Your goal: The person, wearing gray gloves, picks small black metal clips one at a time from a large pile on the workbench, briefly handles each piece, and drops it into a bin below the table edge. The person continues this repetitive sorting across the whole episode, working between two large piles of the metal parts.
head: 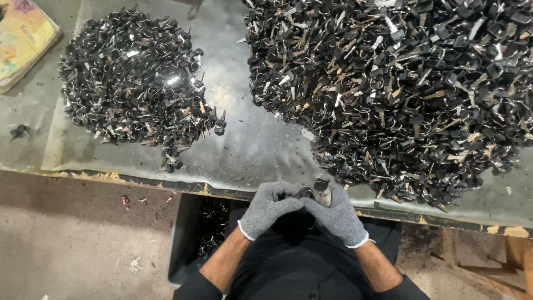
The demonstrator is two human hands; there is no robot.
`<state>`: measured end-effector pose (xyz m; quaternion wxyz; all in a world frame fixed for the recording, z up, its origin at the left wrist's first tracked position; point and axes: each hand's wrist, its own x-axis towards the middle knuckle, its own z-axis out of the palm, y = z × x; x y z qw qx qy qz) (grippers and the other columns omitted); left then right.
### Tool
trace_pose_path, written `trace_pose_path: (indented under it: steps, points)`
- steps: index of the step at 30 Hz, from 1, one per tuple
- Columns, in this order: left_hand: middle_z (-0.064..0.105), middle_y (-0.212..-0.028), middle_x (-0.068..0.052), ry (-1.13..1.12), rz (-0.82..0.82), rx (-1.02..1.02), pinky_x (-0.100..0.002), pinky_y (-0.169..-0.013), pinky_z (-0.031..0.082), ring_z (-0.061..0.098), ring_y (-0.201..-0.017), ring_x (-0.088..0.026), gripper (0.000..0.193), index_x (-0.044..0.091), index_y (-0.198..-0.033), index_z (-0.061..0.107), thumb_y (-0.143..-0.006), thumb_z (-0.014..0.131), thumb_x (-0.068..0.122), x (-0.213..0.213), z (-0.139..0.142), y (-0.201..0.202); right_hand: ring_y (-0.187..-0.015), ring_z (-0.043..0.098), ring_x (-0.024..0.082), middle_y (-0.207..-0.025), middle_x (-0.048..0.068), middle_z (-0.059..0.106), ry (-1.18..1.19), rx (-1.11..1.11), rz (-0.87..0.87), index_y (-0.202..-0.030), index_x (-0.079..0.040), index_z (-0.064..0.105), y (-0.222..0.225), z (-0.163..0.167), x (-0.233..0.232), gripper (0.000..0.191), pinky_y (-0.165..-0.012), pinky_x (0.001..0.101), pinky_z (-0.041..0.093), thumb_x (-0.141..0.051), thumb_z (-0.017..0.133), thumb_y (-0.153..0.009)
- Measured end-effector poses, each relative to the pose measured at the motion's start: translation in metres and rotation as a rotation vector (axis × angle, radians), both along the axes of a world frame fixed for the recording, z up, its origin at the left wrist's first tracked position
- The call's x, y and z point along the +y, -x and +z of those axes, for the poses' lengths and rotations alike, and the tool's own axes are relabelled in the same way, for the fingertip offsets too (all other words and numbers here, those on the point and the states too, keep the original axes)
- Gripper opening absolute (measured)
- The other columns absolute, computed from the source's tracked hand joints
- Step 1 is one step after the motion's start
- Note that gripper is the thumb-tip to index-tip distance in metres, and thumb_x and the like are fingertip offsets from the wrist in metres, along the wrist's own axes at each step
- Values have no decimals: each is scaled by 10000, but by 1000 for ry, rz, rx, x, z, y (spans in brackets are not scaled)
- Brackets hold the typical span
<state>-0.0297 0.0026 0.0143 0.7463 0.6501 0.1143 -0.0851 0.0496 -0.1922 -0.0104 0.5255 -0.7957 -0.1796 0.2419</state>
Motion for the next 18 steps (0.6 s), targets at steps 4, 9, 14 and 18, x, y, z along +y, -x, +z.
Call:
trace_pose_path:
  steps: [4, 9, 14, 18]
  points:
    - [741, -906, 3, 48, 19, 58, -241, -776, 545, 653, -828, -55, 144, 13, -1001, 760, -874, 746, 80, -1, -4, -2, -783, 714, 180, -888, 78, 765, -56, -122, 122, -991, -42, 715, -6, 18, -2, 306, -737, 347, 586, -192, 852, -763]
    - [752, -931, -67, -258, 45, -114, -277, -745, 556, 699, -817, -133, 139, 23, -1007, 769, -902, 749, 112, -7, 1, -13, -787, 753, 271, -935, 123, 774, -23, -258, 216, -1010, -64, 732, -18, 37, 3, 290, -721, 393, 594, -191, 856, -780]
    - [729, -853, -103, -1267, -134, -373, -450, -701, 538, 715, -800, -295, 230, 92, -941, 732, -727, 795, 149, 3, 9, -36, -824, 737, 367, -1027, 166, 740, 567, -392, 112, -1297, -138, 579, -27, 41, 15, 399, -721, 459, 598, -201, 701, -922]
    - [722, -807, -70, -1053, -8, -193, -461, -679, 544, 713, -769, -304, 271, 134, -1000, 687, -782, 786, 260, 11, 6, -45, -783, 706, 453, -963, 258, 699, 525, -328, -34, -1307, -13, 517, -10, 43, 22, 465, -670, 516, 581, -279, 666, -955]
